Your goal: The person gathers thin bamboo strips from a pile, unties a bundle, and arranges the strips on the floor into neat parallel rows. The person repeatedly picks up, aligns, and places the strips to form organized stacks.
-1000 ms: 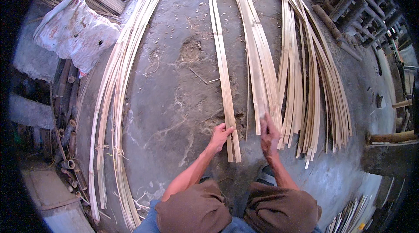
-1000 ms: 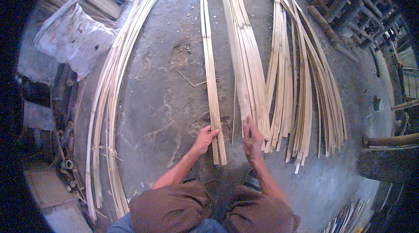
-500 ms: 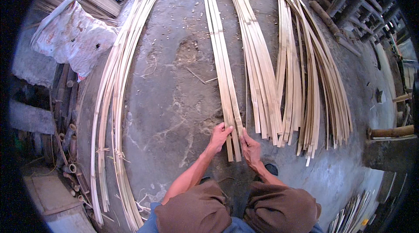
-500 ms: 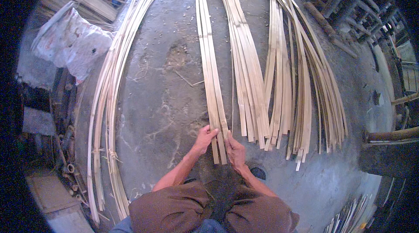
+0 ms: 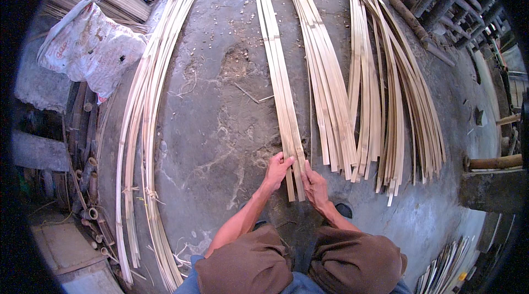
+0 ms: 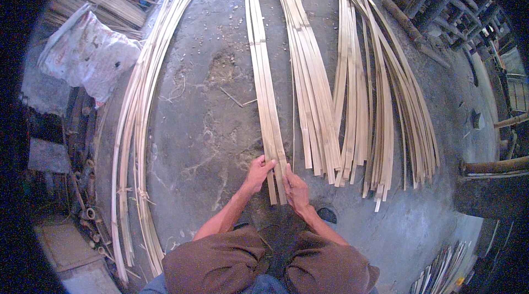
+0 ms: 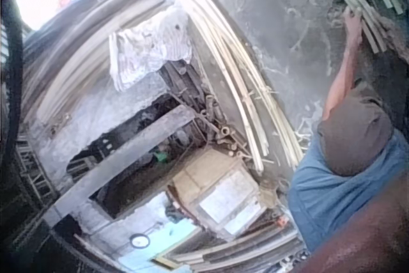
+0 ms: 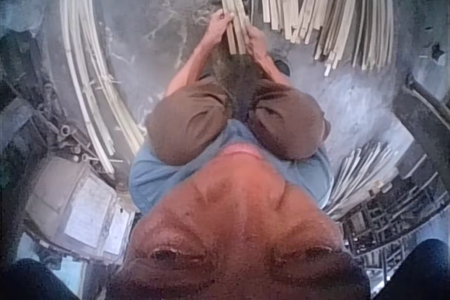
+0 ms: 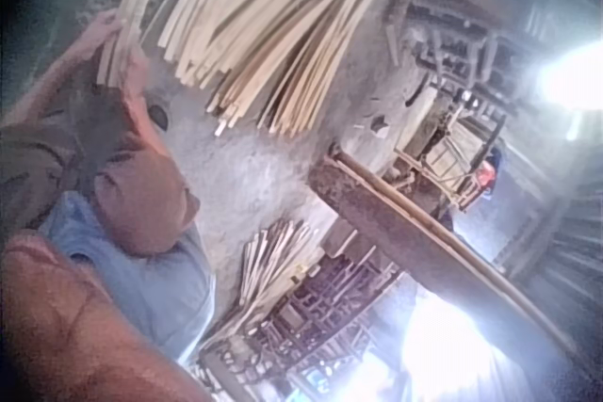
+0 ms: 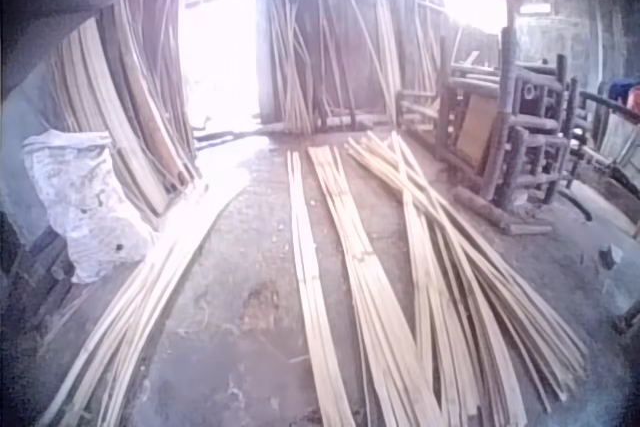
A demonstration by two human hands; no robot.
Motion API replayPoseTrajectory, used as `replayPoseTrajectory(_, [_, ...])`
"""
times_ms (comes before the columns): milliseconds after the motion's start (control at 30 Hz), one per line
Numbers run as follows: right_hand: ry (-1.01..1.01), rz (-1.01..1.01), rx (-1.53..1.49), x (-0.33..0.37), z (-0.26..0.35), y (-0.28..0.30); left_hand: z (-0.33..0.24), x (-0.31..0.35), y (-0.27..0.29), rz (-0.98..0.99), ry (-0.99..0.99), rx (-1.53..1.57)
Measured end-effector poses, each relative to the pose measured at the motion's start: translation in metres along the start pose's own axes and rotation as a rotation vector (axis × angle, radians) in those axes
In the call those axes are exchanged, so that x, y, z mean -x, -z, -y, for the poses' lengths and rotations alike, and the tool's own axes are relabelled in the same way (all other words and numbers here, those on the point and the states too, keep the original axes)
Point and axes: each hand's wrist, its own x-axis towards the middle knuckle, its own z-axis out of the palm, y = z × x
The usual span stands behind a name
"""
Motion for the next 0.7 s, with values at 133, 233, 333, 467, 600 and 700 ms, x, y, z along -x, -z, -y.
replayPoseTrajectory(133, [0.021,0.063,0.092,0.005,0.007,0.004,0.003,0.002,0.007,-0.027,-0.010,-0.011])
replayPoseTrajectory(233, [0.033,0.080,0.110,0.001,0.015,0.006,-0.001,0.002,0.012,-0.062,0.023,-0.052])
replayPoseTrajectory(333, [-0.097,0.188,-0.090,0.008,0.001,-0.001,-0.002,0.000,0.017,-0.035,0.022,-0.055])
replayPoseTrajectory(467, [-0.237,0.130,-0.414,0.000,0.034,0.015,-0.010,0.005,0.018,-0.045,0.009,-0.067])
replayPoseTrajectory(600, [-0.163,0.104,-0.260,0.003,0.003,-0.002,-0.011,0.003,0.021,-0.015,-0.035,-0.118])
replayPoseTrajectory(700, [-0.119,0.155,-0.215,0.017,-0.008,-0.018,-0.009,0.002,0.022,-0.008,0.025,-0.103])
